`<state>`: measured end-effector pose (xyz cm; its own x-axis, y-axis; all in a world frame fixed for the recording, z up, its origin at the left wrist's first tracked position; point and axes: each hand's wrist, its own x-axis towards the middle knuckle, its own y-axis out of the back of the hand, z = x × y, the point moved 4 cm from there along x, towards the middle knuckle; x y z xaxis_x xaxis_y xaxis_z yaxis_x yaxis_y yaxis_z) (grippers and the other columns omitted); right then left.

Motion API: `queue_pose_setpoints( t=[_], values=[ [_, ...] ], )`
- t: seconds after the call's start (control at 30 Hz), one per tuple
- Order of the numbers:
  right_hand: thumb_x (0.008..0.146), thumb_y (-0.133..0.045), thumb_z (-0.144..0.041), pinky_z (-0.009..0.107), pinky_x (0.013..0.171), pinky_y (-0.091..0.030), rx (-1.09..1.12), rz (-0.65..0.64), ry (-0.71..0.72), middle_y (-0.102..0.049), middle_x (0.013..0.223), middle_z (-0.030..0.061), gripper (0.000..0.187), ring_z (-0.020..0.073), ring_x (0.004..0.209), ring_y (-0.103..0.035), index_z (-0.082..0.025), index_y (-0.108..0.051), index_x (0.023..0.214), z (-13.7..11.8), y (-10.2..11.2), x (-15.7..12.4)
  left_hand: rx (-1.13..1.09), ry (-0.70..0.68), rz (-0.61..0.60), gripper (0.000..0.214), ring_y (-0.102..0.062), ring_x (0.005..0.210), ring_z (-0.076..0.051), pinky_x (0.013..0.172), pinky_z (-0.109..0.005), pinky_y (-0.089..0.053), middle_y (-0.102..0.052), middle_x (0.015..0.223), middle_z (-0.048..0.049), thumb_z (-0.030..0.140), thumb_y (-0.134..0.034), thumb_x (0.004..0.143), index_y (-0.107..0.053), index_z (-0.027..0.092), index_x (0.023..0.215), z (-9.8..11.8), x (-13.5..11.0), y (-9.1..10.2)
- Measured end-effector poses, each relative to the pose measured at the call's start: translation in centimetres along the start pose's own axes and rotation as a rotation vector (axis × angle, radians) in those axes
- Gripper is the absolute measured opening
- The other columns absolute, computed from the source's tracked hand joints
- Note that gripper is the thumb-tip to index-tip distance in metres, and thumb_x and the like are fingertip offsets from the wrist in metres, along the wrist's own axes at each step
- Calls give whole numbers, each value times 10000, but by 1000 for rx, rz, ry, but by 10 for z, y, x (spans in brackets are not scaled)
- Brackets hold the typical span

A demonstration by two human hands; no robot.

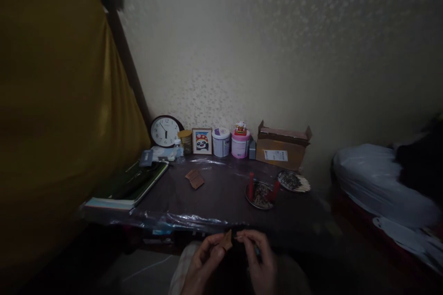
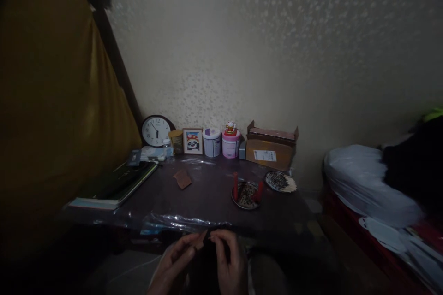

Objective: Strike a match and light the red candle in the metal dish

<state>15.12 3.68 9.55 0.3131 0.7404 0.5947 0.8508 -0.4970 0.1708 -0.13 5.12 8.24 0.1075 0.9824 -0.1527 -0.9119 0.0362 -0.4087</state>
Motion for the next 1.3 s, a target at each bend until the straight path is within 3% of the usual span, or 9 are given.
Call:
queue_pose_setpoints(
  t=[0.23,0.67,0.97,1.3],
  values=[
    [910,-528,-280,185,718,-562,-115,-44,140,-746,822,0,129,136,754,-715,-257,-655,901,-7,-1,-2,-85,28,-49,273,-663,972,-303,938,-440,-432,-779,924,-47,411,-759,629,-737,275,864,-1,0,0],
    [909,-508,-213,169,767,-554,-129,-61,139,-750,875,-7,136,128,809,-720,-256,-636,921,-13,5,2,-91,19,-83,304,-664,899,-266,869,-385,-467,-765,901,-64,401,-738,665,-723,227,914,-4,1,2],
    [901,-551,-235,165,766,-555,-101,-75,180,-744,892,-7,118,123,810,-715,-256,-635,982,-6,-2,-5,-27,16,-136,247,-626,1057,-274,967,-388,-416,-751,1028,-45,366,-682,743,-698,267,969,-7,4,7],
    [901,-539,-193,157,819,-539,-97,-128,215,-746,941,-20,157,115,866,-712,-268,-642,993,-7,-3,-6,-19,-12,-131,250,-624,1069,-262,972,-380,-413,-742,1079,-38,339,-661,769,-689,288,1013,-16,7,14]
  ],
)
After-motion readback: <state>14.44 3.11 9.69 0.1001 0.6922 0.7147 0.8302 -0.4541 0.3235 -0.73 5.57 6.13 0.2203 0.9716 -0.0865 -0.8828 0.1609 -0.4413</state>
